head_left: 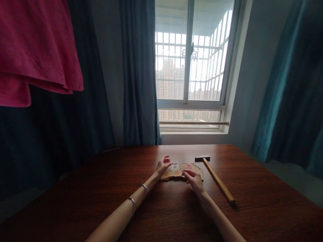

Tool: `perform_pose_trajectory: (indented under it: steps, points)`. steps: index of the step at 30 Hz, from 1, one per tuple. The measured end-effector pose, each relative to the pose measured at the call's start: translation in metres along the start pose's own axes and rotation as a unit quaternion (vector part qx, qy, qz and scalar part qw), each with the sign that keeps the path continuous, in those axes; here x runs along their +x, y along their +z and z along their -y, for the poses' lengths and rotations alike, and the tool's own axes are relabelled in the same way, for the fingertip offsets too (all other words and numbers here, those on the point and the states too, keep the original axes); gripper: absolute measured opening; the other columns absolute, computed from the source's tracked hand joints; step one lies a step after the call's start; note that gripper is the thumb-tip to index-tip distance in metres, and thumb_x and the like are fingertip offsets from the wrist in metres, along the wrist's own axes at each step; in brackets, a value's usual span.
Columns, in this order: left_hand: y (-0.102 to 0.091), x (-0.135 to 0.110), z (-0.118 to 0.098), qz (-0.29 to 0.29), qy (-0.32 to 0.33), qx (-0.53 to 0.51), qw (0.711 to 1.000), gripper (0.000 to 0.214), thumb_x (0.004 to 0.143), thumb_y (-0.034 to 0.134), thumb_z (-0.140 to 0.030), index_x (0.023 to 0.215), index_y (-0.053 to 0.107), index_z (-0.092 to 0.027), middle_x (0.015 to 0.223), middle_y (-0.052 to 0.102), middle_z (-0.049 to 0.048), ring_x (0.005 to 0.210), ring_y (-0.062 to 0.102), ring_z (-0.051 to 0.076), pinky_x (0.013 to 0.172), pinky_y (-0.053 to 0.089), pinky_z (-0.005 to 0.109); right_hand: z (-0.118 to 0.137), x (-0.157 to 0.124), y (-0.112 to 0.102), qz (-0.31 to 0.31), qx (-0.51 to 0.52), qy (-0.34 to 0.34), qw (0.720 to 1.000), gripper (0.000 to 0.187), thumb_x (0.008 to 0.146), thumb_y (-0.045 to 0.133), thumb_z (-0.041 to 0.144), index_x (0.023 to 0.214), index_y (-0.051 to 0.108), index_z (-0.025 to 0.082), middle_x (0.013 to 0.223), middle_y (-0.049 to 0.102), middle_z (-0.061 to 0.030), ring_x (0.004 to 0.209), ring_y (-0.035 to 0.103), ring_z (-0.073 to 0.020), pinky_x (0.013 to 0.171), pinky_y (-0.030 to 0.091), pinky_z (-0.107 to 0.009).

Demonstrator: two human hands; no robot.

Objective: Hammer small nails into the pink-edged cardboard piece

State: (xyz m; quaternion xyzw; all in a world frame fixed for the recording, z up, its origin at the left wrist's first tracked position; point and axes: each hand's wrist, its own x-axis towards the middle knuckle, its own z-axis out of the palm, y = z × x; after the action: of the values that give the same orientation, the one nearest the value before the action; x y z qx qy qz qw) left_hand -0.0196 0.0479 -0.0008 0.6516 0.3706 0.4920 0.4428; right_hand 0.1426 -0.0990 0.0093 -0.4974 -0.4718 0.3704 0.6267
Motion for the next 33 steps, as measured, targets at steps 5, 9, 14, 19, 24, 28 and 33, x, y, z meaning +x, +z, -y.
perform_pose_trajectory:
  steps: [5, 9, 14, 19, 24, 28, 33]
  points:
    - [0.016, 0.004, -0.006, -0.040, 0.007, -0.020, 0.999, 0.057, 0.064, 0.066, -0.041, 0.110, 0.050, -0.011, 0.099, 0.060, 0.0141, 0.093, 0.059, 0.023, 0.078, 0.047, 0.034, -0.003, 0.004, -0.005, -0.017, -0.022, -0.009, 1.000, 0.036, 0.060, 0.068, 0.050, 0.077, 0.073, 0.018, 0.071, 0.070, -0.0067, 0.060, 0.061, -0.0193, 0.039, 0.042, -0.024]
    - [0.021, 0.002, -0.008, -0.031, -0.038, -0.061, 0.997, 0.057, 0.071, 0.056, -0.049, 0.112, 0.049, -0.010, 0.097, 0.061, 0.0144, 0.091, 0.060, 0.023, 0.075, 0.047, 0.033, -0.006, 0.006, -0.008, -0.031, -0.049, -0.013, 0.998, 0.038, 0.061, 0.066, 0.051, 0.078, 0.073, 0.018, 0.072, 0.071, -0.0070, 0.062, 0.063, -0.0220, 0.040, 0.044, -0.026]
    - [0.022, -0.001, -0.004, -0.037, -0.033, -0.060, 0.997, 0.054, 0.077, 0.046, -0.053, 0.109, 0.051, -0.009, 0.089, 0.063, 0.0127, 0.085, 0.062, 0.021, 0.071, 0.047, 0.031, -0.005, 0.011, -0.009, -0.054, -0.114, -0.070, 0.990, 0.032, 0.069, 0.061, 0.045, 0.081, 0.072, 0.017, 0.080, 0.072, -0.0087, 0.077, 0.065, -0.0242, 0.057, 0.050, -0.030]
    - [0.023, -0.004, -0.007, -0.015, -0.030, -0.022, 0.999, 0.052, 0.076, 0.048, -0.054, 0.104, 0.053, -0.011, 0.079, 0.063, 0.0085, 0.064, 0.060, 0.016, 0.055, 0.043, 0.025, -0.004, 0.031, -0.003, -0.067, -0.199, -0.138, 0.968, 0.032, 0.076, 0.052, 0.043, 0.085, 0.071, 0.019, 0.084, 0.072, -0.0073, 0.077, 0.064, -0.0209, 0.069, 0.049, -0.031]
    - [0.023, -0.004, -0.006, 0.016, -0.016, 0.008, 1.000, 0.044, 0.073, 0.052, -0.053, 0.093, 0.057, -0.014, 0.068, 0.061, 0.0035, 0.053, 0.053, 0.013, 0.048, 0.038, 0.023, -0.012, 0.061, 0.014, -0.042, -0.237, -0.155, 0.958, 0.029, 0.076, 0.053, 0.038, 0.087, 0.072, 0.019, 0.085, 0.072, -0.0069, 0.077, 0.064, -0.0211, 0.074, 0.049, -0.033]
    - [0.023, -0.003, -0.004, 0.011, -0.016, 0.015, 1.000, 0.043, 0.072, 0.053, -0.054, 0.090, 0.058, -0.015, 0.068, 0.062, 0.0038, 0.056, 0.056, 0.014, 0.051, 0.041, 0.024, -0.023, 0.076, 0.022, -0.036, -0.242, -0.160, 0.956, 0.028, 0.076, 0.052, 0.036, 0.087, 0.072, 0.019, 0.086, 0.072, -0.0076, 0.079, 0.064, -0.0218, 0.076, 0.049, -0.034]
    - [0.024, -0.002, -0.004, 0.006, -0.017, 0.035, 0.999, 0.041, 0.071, 0.056, -0.052, 0.087, 0.060, -0.014, 0.071, 0.065, 0.0059, 0.063, 0.059, 0.016, 0.056, 0.044, 0.025, -0.035, 0.079, 0.021, -0.030, -0.251, -0.157, 0.955, 0.027, 0.076, 0.051, 0.033, 0.085, 0.071, 0.018, 0.086, 0.072, -0.0081, 0.079, 0.064, -0.0214, 0.076, 0.049, -0.033]
